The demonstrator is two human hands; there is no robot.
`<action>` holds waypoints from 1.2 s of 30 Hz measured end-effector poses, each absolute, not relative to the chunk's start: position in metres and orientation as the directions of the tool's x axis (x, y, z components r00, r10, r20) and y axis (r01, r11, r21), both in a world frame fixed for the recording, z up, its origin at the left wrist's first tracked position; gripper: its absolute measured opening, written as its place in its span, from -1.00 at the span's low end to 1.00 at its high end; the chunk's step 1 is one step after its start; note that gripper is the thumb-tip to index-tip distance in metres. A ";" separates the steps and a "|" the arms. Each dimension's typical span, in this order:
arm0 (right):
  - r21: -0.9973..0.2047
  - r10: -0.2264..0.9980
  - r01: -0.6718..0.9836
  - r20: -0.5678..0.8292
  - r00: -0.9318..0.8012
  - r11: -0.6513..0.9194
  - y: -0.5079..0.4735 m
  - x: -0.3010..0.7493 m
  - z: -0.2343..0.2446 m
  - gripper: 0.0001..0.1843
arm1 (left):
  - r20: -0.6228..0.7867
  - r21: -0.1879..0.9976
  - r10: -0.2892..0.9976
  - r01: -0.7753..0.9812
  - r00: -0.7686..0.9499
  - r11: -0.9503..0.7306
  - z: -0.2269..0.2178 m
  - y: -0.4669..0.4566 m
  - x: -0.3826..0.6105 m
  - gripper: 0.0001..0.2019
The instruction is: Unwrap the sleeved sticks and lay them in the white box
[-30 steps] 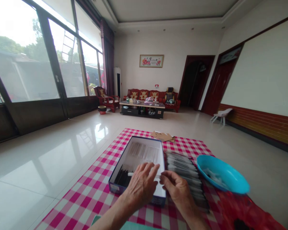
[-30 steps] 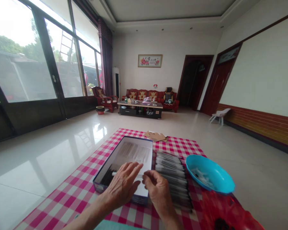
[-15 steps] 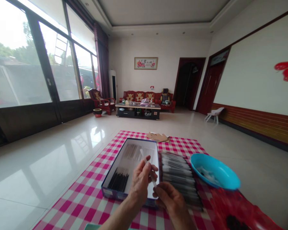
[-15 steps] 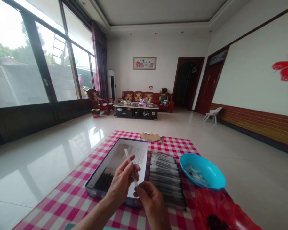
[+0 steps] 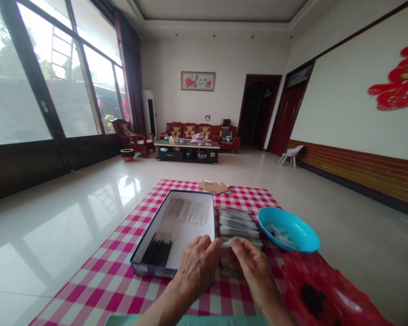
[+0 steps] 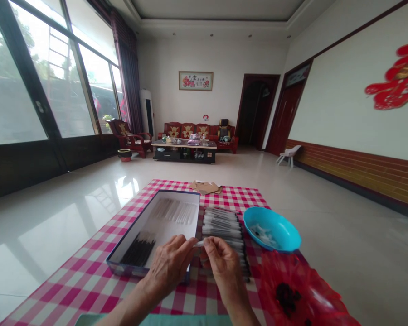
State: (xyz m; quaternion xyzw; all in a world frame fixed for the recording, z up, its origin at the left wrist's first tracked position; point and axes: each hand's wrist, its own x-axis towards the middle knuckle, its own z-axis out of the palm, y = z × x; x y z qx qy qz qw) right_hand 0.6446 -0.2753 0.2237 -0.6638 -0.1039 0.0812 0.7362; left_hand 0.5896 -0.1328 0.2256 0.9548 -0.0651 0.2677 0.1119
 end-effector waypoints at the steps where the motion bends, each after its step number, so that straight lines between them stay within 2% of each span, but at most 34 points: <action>1: -0.986 0.259 -0.036 0.007 0.966 0.161 -0.273 0.645 0.220 -0.69 | 0.528 0.170 -0.073 -0.190 0.846 -0.967 0.224 -0.134 0.590 -0.77; 5: -0.899 0.314 -0.215 -0.093 0.945 0.382 -0.266 0.643 0.209 -0.73 | 0.574 0.217 -0.032 -0.189 0.818 -0.958 0.213 -0.137 0.593 -0.83; 8: -0.873 0.299 -0.234 -0.108 0.948 0.429 -0.262 0.639 0.209 -0.74 | 0.598 0.252 0.024 -0.160 0.801 -0.954 0.207 -0.141 0.593 -0.86; 12: -0.864 0.210 -0.216 -0.132 0.969 0.454 -0.257 0.634 0.209 -0.71 | 0.655 0.223 0.041 -0.141 0.755 -0.964 0.205 -0.144 0.592 -0.85; 16: -0.889 0.176 -0.170 -0.104 0.979 0.424 -0.256 0.634 0.208 -0.66 | 0.647 0.211 0.027 -0.144 0.762 -0.967 0.207 -0.142 0.591 -0.83; 20: -0.930 0.219 -0.102 -0.024 0.975 0.353 -0.261 0.639 0.208 -0.68 | 0.608 0.232 0.000 -0.177 0.794 -0.957 0.212 -0.141 0.590 -0.80; 23: -0.943 0.266 -0.067 0.023 0.964 0.326 -0.267 0.645 0.205 -0.69 | 0.569 0.292 0.011 -0.189 0.822 -0.938 0.217 -0.141 0.588 -0.78; 26: -0.957 0.315 -0.033 0.062 0.947 0.288 -0.272 0.651 0.202 -0.69 | 0.500 0.422 0.035 -0.208 0.865 -0.883 0.223 -0.141 0.585 -0.79; 29: -0.966 0.360 -0.014 0.082 0.929 0.257 -0.276 0.654 0.204 -0.69 | 0.417 0.618 0.076 -0.222 0.906 -0.754 0.229 -0.140 0.584 -0.82; 32: -0.970 0.400 0.025 0.123 0.908 0.241 -0.281 0.653 0.211 -0.73 | 0.219 0.884 0.083 -0.162 0.972 -0.438 0.234 -0.136 0.586 -0.83; 34: -0.971 0.434 0.043 0.145 0.889 0.235 -0.284 0.651 0.218 -0.75 | 0.046 0.991 -0.011 -0.047 0.999 -0.127 0.235 -0.132 0.588 -0.79; 36: -0.970 0.477 0.040 0.153 0.866 0.239 -0.287 0.648 0.224 -0.76 | -0.064 0.987 -0.156 0.085 0.986 0.133 0.234 -0.129 0.591 -0.73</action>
